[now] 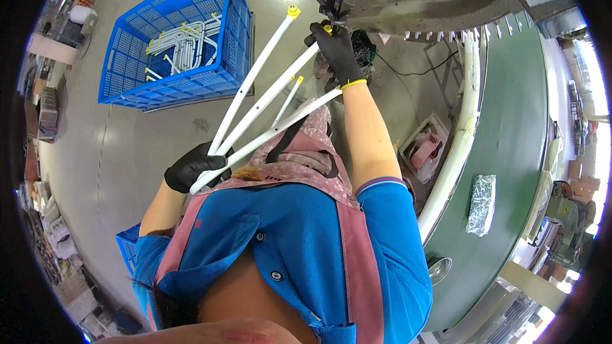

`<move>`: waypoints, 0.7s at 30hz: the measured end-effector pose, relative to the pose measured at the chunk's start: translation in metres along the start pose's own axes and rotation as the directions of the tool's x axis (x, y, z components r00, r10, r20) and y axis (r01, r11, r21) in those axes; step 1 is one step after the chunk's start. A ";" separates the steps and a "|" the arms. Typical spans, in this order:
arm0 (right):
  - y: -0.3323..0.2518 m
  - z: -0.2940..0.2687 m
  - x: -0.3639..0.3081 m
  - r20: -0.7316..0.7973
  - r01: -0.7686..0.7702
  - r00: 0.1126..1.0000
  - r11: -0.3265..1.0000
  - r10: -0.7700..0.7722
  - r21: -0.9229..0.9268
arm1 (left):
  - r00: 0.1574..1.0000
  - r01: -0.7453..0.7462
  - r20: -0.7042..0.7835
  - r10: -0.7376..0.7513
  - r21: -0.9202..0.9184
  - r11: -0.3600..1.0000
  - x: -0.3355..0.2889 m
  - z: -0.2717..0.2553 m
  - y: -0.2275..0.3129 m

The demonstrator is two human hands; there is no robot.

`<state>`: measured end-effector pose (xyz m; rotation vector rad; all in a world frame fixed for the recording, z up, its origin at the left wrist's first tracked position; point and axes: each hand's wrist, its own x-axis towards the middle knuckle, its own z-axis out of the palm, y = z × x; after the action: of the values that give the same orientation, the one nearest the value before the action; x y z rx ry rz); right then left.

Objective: The person repeatedly picks white tubular light fixtures from a blue crate, attaches yellow end caps using a machine, and returns the assembled units to the crate. The process is repeated multiple times in a factory setting.

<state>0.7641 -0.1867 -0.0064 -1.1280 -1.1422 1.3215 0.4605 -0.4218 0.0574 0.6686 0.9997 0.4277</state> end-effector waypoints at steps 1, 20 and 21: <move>0.000 0.001 0.000 -0.002 0.001 1.000 1.000 -0.001 -0.004 | 1.000 0.005 -0.030 -0.004 0.029 1.000 0.001 0.001 -0.002; 0.002 -0.005 -0.005 0.031 -0.146 0.989 0.987 0.144 0.059 | 0.997 0.002 -0.074 0.008 0.132 0.991 0.004 0.007 0.020; 0.002 -0.006 -0.003 0.041 -0.145 0.989 0.988 0.143 0.047 | 0.999 -0.013 -0.033 0.015 0.058 0.998 0.002 0.004 0.022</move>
<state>0.7701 -0.1894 -0.0094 -1.1714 -1.0651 1.4796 0.4645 -0.4060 0.0730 0.7224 1.0429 0.4250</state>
